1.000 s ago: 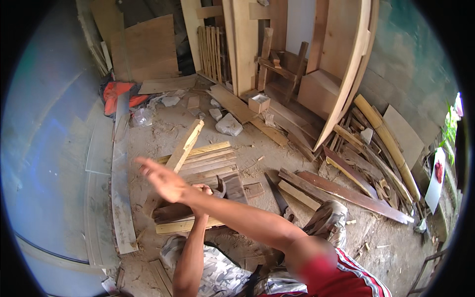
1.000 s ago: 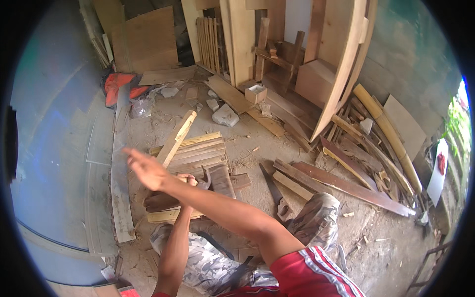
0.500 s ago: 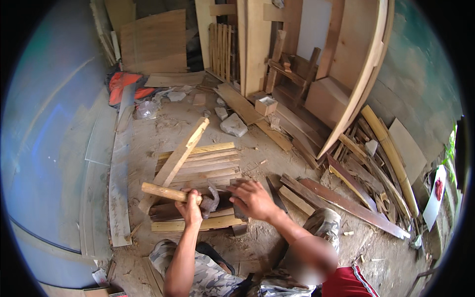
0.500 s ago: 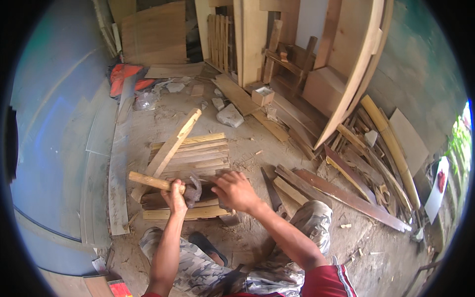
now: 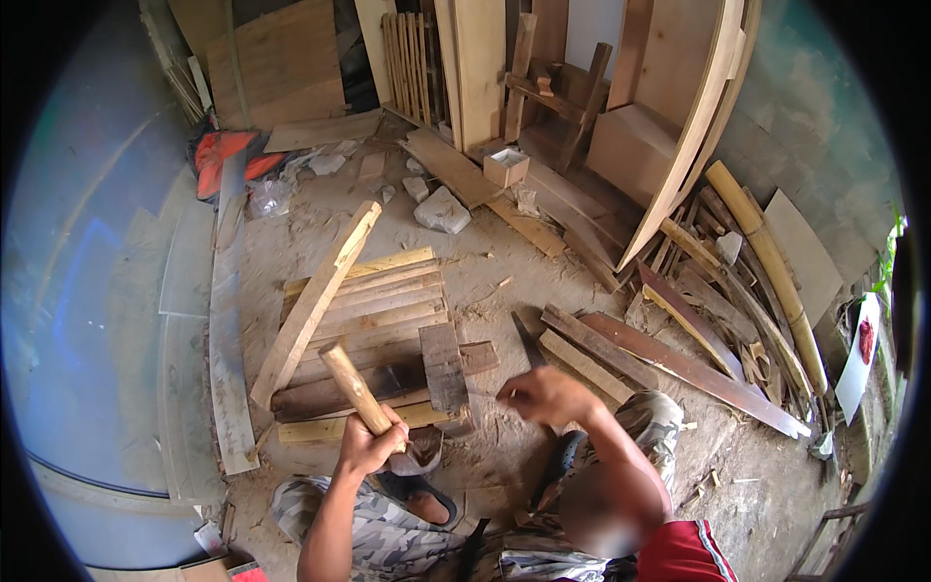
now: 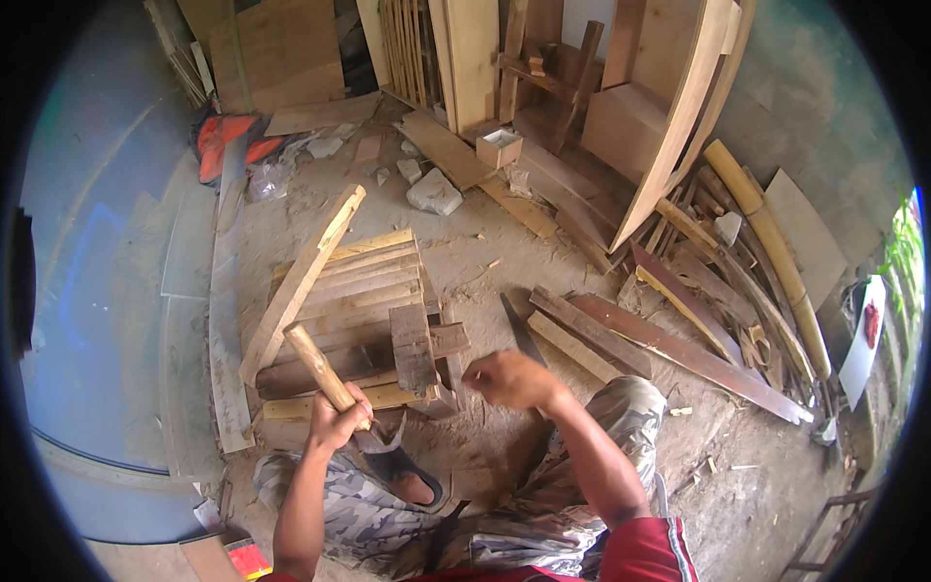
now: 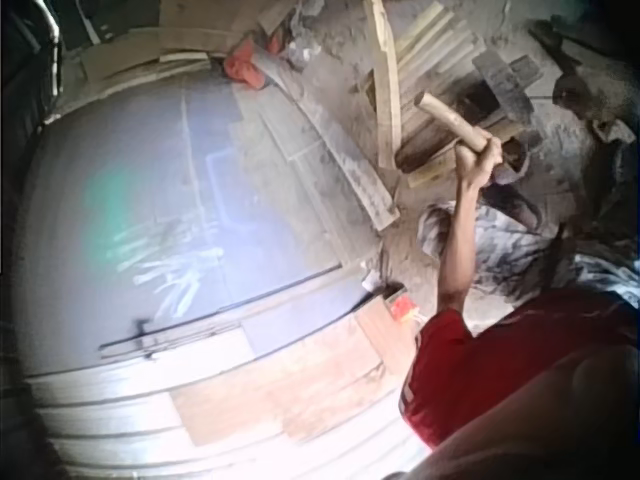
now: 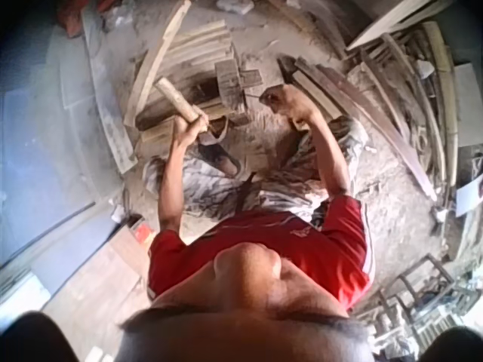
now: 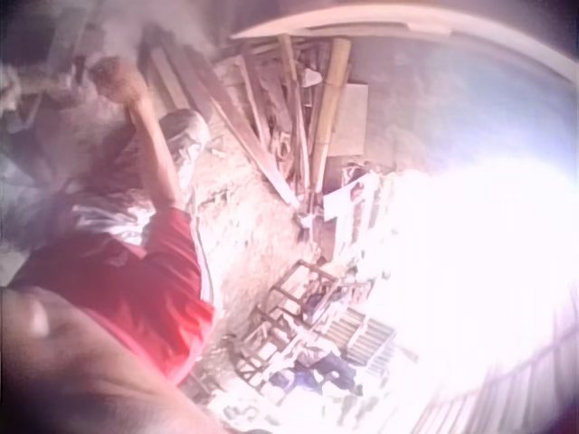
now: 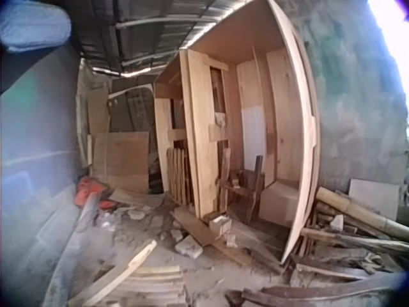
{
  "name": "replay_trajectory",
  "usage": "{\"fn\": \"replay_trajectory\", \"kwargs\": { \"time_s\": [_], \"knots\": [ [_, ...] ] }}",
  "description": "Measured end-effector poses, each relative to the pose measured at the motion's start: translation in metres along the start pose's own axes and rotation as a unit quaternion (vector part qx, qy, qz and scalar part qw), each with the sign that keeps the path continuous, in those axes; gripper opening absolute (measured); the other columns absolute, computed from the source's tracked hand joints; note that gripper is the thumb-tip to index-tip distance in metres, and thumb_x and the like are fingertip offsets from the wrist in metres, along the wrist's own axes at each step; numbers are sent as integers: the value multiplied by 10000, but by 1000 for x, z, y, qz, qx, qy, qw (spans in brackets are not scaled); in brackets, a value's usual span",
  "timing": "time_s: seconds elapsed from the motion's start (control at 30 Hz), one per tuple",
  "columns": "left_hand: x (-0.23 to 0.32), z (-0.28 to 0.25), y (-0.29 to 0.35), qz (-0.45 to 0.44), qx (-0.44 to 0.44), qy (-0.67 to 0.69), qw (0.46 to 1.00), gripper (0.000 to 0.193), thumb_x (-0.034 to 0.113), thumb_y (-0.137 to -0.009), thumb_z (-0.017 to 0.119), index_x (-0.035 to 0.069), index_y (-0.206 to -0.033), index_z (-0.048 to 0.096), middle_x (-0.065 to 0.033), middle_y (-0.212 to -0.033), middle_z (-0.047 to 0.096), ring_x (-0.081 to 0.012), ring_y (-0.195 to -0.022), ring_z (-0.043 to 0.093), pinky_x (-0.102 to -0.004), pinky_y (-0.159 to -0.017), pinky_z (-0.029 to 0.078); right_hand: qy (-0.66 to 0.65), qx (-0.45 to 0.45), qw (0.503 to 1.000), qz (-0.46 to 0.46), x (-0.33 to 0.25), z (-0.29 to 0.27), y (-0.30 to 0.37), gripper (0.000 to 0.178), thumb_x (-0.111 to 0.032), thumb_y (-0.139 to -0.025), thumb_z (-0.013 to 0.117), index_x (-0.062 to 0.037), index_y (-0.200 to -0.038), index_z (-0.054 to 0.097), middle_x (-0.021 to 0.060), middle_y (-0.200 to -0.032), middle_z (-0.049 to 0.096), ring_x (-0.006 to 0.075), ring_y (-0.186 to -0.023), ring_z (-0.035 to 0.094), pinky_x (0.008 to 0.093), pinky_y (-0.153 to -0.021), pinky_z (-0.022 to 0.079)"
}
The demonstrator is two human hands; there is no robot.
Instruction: The person hammers a wooden plank on a pallet using a hammer. They repeatedly strike the plank, adjust its position, and continue hammering.
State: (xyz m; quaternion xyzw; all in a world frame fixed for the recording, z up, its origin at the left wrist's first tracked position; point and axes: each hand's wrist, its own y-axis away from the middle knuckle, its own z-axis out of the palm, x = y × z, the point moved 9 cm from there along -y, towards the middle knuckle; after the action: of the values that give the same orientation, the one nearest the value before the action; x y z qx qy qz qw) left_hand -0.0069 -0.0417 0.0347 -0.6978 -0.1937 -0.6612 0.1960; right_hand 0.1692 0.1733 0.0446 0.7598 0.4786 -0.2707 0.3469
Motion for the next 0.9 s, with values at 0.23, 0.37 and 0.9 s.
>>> {"fn": "replay_trajectory", "kwargs": {
  "time_s": [0.23, 0.37, 0.9],
  "knots": [
    [-3, 44, 24, -75, -112, -146, 980, 128, 129, -851, 793, 31, -819, 717, -42, -668, 711, -121, -613, 691, -293, -578, 547, -310, 433, 844, -59, 46, -69, 29, 463, -297, -1061, 620, -21, -1428, 563, 87, -1196, 726, 152, -1009, 678, 304, -851, 550],
    [-17, 83, 34, -57, -180, -315, 930, 300, 335, -843, 779, 40, -811, 738, -131, -655, 713, -236, -560, 707, -371, -559, 556, -368, 119, 920, -61, 19, -25, 25, 547, -422, -1059, 589, -7, -1415, 562, 106, -1205, 715, 199, -1031, 673, 316, -882, 539],
    [-76, 169, 50, -120, -230, -407, 876, 454, 443, -926, 715, 26, -1097, 657, -222, -1005, 711, -418, -949, 695, -484, -804, 556, -53, -141, 984, -97, -5, 44, 46, 344, -337, -832, 750, -44, -1013, 751, 189, -895, 751, 359, -891, 741, 430, -830, 581]
  ]
}}
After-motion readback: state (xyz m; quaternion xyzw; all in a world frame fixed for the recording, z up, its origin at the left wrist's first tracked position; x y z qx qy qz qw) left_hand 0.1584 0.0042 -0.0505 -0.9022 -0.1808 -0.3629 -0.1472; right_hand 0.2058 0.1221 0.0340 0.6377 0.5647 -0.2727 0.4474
